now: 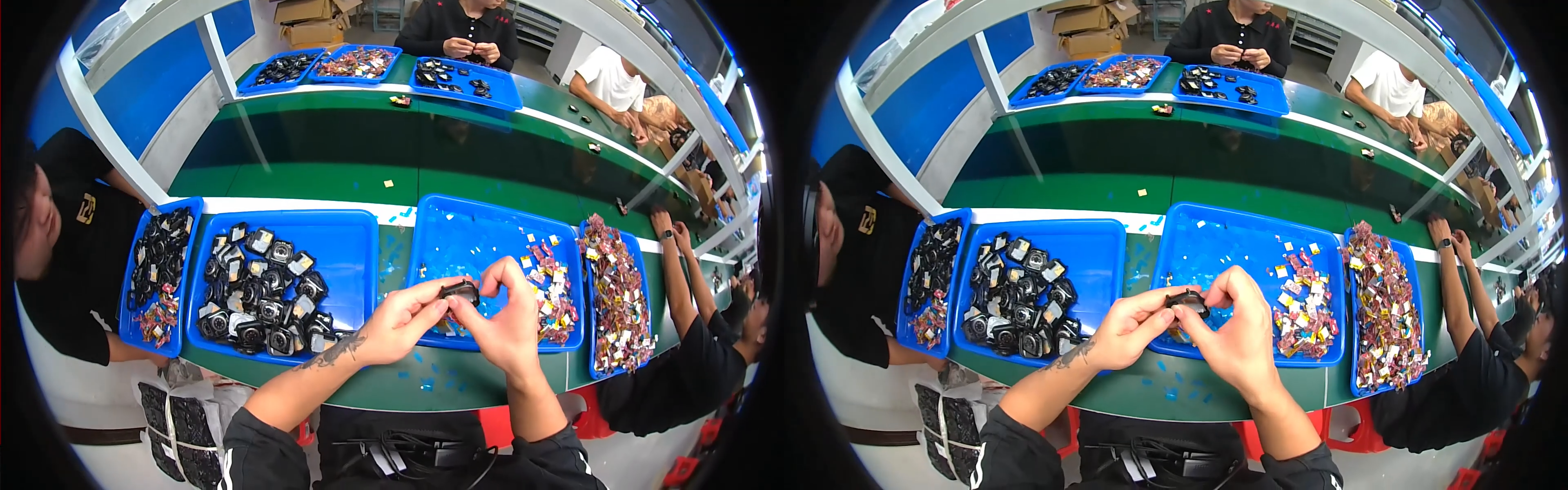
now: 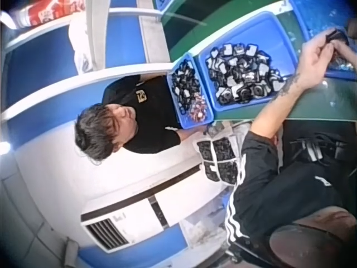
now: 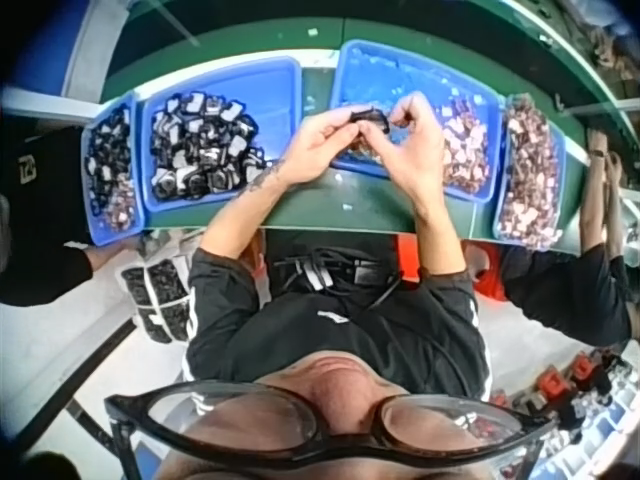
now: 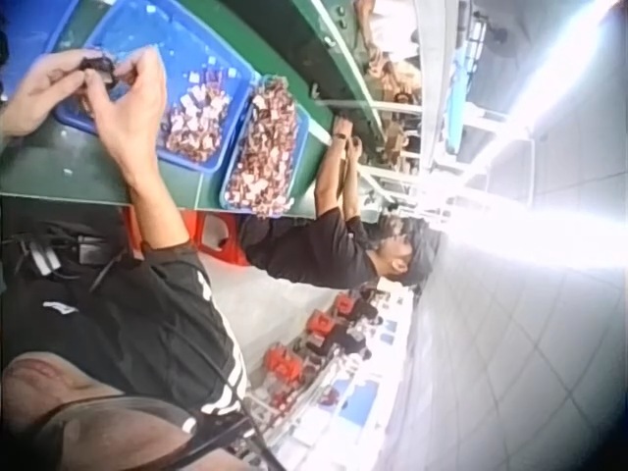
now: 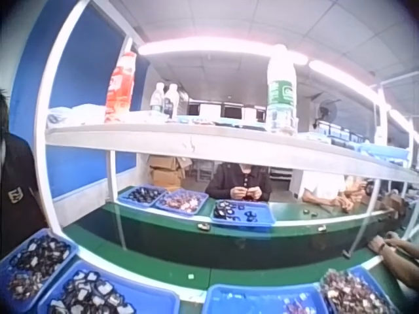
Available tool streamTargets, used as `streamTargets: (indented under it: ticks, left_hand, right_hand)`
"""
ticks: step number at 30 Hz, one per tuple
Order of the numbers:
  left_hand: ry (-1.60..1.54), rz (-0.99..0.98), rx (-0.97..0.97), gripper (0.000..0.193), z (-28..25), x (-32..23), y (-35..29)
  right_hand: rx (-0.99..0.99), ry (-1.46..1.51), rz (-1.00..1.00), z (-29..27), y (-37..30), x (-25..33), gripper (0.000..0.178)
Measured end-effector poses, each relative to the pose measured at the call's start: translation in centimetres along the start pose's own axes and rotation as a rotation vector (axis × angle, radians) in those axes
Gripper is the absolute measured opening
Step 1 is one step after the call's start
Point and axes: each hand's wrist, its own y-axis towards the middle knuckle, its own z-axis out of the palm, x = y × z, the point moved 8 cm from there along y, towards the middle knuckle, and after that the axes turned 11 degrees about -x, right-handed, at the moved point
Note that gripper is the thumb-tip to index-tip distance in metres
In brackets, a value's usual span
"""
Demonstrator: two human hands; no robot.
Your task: Assembling small electronic components into plastic housings at a production line.
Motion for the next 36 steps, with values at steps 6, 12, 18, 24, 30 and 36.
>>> streamTargets:
  ticks: [6, 12, 18, 24, 30, 36]
  left_hand:
    - [-0.179, 0.02, -0.232, 0.034, -0.7, -0.5, 0.6]
    - [-0.204, 0.038, -0.441, 0.017, -2.5, 0.1, 0.3]
    - [-0.154, 0.039, -0.452, 0.017, -3.0, 0.4, 0.3]
    - [-0.089, 0.118, -0.433, 0.018, -2.4, -0.2, 0.3]
    - [-0.059, 0.141, -0.438, 0.015, -3.0, -1.0, 0.1]
    - [-0.202, 0.094, -0.502, 0.03, -3.4, -1.5, 0.1]
  right_hand:
    - [0.057, 0.47, 0.328, -0.4, -1.3, -3.1, 0.034]
    - [0.151, 0.424, 0.464, 1.5, -2.8, -4.3, 0.033]
    - [0.222, 0.229, 0.256, 2.8, -3.0, -1.8, 0.044]
    - [0.062, 0.406, 0.324, 2.3, -3.0, -2.9, 0.021]
    - [0.107, 0.745, 0.578, 3.7, -3.3, -4.7, 0.012]
    - [0.135, 0.356, 0.367, 3.2, -4.2, -4.1, 0.017]
